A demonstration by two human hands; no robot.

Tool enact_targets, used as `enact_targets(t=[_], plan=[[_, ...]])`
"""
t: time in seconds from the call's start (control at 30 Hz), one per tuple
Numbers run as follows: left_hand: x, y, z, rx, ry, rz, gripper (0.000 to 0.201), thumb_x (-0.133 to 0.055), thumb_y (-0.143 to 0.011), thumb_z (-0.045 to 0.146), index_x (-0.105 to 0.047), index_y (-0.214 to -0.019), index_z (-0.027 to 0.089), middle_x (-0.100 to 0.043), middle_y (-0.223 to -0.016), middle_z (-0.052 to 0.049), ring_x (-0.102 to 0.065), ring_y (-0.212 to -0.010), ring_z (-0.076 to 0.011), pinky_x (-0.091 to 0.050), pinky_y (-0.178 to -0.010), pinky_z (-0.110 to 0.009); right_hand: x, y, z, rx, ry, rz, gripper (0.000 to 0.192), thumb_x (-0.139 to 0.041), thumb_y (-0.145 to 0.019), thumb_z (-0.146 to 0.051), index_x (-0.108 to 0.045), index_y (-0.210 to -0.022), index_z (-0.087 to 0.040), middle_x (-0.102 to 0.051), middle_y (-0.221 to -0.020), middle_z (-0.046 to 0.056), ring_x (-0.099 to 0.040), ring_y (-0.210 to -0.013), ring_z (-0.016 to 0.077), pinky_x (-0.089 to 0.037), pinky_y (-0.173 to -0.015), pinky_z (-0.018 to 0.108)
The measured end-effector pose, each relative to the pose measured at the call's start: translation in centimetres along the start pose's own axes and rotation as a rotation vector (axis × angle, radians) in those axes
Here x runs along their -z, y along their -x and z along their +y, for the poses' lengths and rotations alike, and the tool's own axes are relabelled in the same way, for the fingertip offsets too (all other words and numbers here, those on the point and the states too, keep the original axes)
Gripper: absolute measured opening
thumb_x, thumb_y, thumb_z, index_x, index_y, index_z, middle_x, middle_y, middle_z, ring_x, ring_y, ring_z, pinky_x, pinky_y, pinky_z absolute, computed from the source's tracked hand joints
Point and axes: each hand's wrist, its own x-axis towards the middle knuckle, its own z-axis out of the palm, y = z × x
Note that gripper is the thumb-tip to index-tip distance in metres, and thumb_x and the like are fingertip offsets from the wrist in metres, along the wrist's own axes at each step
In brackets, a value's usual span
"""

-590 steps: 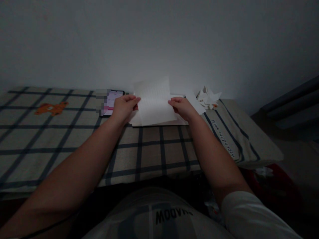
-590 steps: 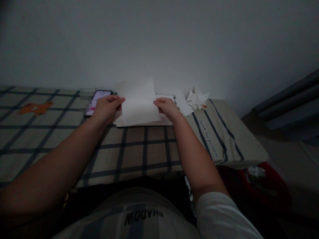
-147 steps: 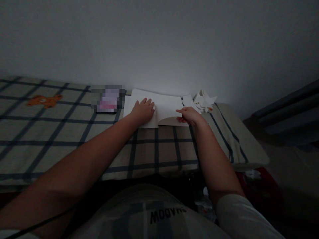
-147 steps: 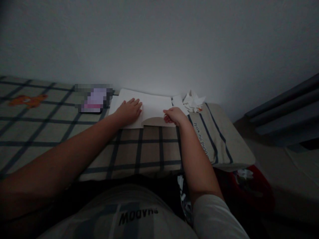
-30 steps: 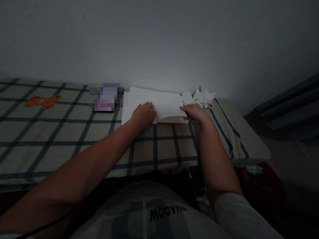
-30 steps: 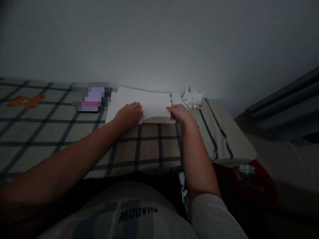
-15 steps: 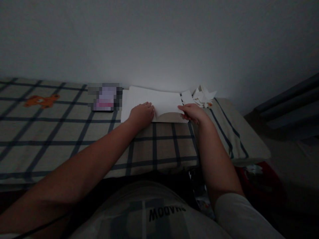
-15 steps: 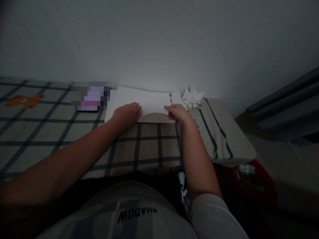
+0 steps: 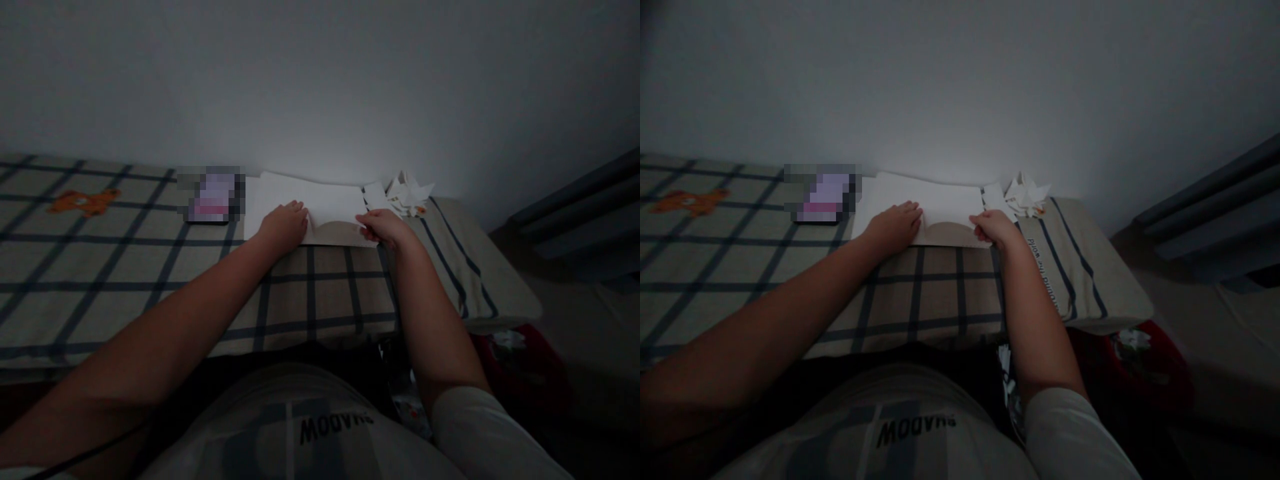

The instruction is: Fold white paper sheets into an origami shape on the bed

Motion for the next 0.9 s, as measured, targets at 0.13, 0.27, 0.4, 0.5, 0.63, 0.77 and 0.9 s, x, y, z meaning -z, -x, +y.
enact_targets(t=[0.13,0.27,0.4,0.5,0.63,0.77,0.9], plan=[[-0.1,-0.1,-0.1,-0.037,-0.012,0.024,0.043,-0.028,-0.1,0.023,-0.058,-0.127,0.007,-0.056,-0.14,-0.017,-0.049,-0.133,-0.0264,-0.041,-0.108,-0.041,0.1,0.1,0.0,0.0,0.042,0.011,0.033,-0.056,-0.093,-0.016,-0.053,-0.06,-0.016,-0.055,-0.045,-0.002,-0.045,-0.036,0.0069,-0.033,-0.037,0.02],[-0.3,-0.1,-0.2,-0.046,-0.022,0.031,0.042,-0.028,-0.1,0.023,-0.059,-0.124,0.008,-0.057,-0.139,-0.017,-0.051,-0.13,-0.0254,-0.041,-0.106,-0.039,0.2,0.2,-0.1,-0.01,0.051,0.025,0.035,-0.054,-0.094,-0.014,-0.051,-0.059,-0.016,-0.054,-0.044,-0.002,-0.046,-0.035,0.0072,-0.034,-0.037,0.019],[-0.3,-0.1,-0.1,-0.027,-0.018,0.044,0.038,-0.031,-0.1,0.024,-0.061,-0.12,0.011,-0.059,-0.135,-0.015,-0.052,-0.129,-0.023,-0.041,-0.107,-0.037,0.3,0.3,-0.3,-0.017,0.028,0.03,0.034,-0.054,-0.095,-0.019,-0.054,-0.061,-0.015,-0.056,-0.046,0.0,-0.048,-0.036,0.0073,-0.036,-0.037,0.019],[-0.4,-0.1,0.1,-0.026,-0.011,0.072,0.037,-0.033,-0.099,0.025,-0.064,-0.114,0.012,-0.063,-0.127,-0.013,-0.054,-0.125,-0.0236,-0.042,-0.105,-0.037,0.5,0.5,-0.5,-0.037,0.002,-0.013,0.037,-0.058,-0.095,-0.029,-0.056,-0.061,-0.014,-0.056,-0.047,0.001,-0.049,-0.038,0.0074,-0.032,-0.035,0.019],[-0.3,0.3,0.4,-0.017,-0.019,0.105,0.038,-0.031,-0.1,0.026,-0.068,-0.101,0.015,-0.067,-0.115,-0.012,-0.057,-0.114,-0.0239,-0.048,-0.093,-0.035,0.7,0.8,-0.7,-0.026,0.01,-0.056,0.036,-0.062,-0.092,-0.029,-0.057,-0.06,-0.014,-0.055,-0.046,0.001,-0.047,-0.038,0.0059,-0.029,-0.035,0.018],[-0.1,0.8,0.7,-0.026,-0.011,0.097,0.038,-0.031,-0.1,0.026,-0.067,-0.102,0.014,-0.067,-0.115,-0.013,-0.058,-0.114,-0.0234,-0.048,-0.093,-0.035,0.7,1.0,-0.8,-0.038,0.073,-0.041,0.036,-0.061,-0.093,-0.028,-0.056,-0.06,-0.014,-0.054,-0.045,-0.001,-0.045,-0.037,0.0052,-0.029,-0.035,0.018],[0.1,0.9,0.8,-0.035,-0.014,0.054,0.039,-0.03,-0.1,0.024,-0.065,-0.111,0.011,-0.065,-0.123,-0.015,-0.057,-0.118,-0.0244,-0.045,-0.1,-0.039,0.7,1.1,-0.8,-0.03,0.114,-0.059,0.035,-0.06,-0.094,-0.027,-0.058,-0.061,-0.013,-0.055,-0.046,-0.001,-0.047,-0.038,0.0048,-0.03,-0.037,0.018]])
